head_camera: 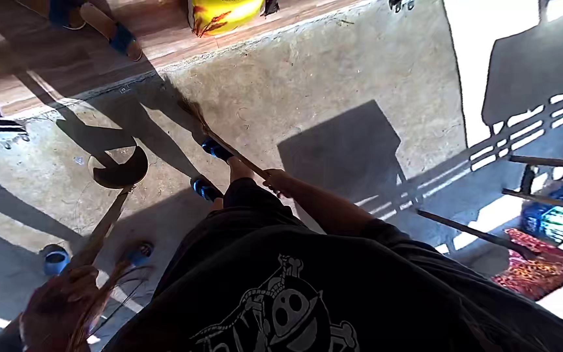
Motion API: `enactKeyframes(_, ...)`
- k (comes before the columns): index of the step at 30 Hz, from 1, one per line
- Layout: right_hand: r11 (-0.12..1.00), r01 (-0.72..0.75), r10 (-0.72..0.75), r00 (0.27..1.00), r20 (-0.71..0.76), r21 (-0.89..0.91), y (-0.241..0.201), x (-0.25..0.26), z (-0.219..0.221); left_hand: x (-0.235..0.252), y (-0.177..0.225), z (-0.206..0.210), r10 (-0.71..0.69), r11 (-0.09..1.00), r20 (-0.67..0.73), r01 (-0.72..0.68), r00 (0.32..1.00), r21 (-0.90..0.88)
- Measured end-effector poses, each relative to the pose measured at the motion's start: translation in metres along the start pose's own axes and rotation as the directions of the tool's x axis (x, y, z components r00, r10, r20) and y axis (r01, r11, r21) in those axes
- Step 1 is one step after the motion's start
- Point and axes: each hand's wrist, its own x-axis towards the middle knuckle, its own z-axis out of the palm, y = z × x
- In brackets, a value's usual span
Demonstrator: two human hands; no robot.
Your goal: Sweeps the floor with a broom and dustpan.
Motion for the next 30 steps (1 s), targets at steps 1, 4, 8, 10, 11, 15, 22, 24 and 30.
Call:
enactKeyframes(1,0.999,-0.009,0.008,1.0,-0.029,-0.04,0.033,-0.007,-0.007,0.001,0.002,0.004,0.019,0.999,-0.037,-0.02,0.999,-0.039)
enactKeyframes(4,0.992,-0.128,0.125,0.982,-0.144,-0.015,0.108,-0.044,-0.013,0.008,0.009,-0.001,0.098,0.978,-0.13,-0.119,0.987,-0.17)
enactKeyframes(8,0.915,-0.301,0.364,0.903,-0.228,0.27,0.135,-0.042,-0.016,0.0,0.014,0.013,0.22,0.975,-0.231,-0.209,0.948,0.072)
enactKeyframes(10,0.821,-0.313,0.447,0.872,-0.197,0.477,0.123,-0.015,-0.029,-0.007,0.011,0.031,0.274,0.961,-0.346,-0.243,0.898,0.129)
enactKeyframes(11,0.785,-0.313,0.456,0.876,-0.156,0.535,0.11,-0.003,-0.034,-0.012,0.012,0.033,0.243,0.969,-0.362,-0.212,0.9,0.124)
enactKeyframes(15,0.862,-0.23,0.284,0.957,-0.054,0.452,0.036,0.03,0.009,-0.041,0.016,0.035,0.193,0.976,-0.393,-0.135,0.899,0.17)
enactKeyframes(22,0.996,-0.023,0.023,1.0,0.002,0.086,-0.121,-0.004,0.128,-0.074,0.033,-0.025,0.243,0.969,-0.301,-0.218,0.922,0.115)
enactKeyframes(24,0.992,-0.052,0.044,0.997,0.069,0.118,-0.151,0.01,0.132,-0.079,0.044,-0.025,0.254,0.967,-0.376,-0.225,0.891,0.121)
enactKeyframes(30,0.987,0.032,-0.025,0.999,-0.042,0.161,-0.166,-0.02,0.095,-0.072,0.102,-0.035,0.237,0.971,-0.534,-0.222,0.812,0.094)
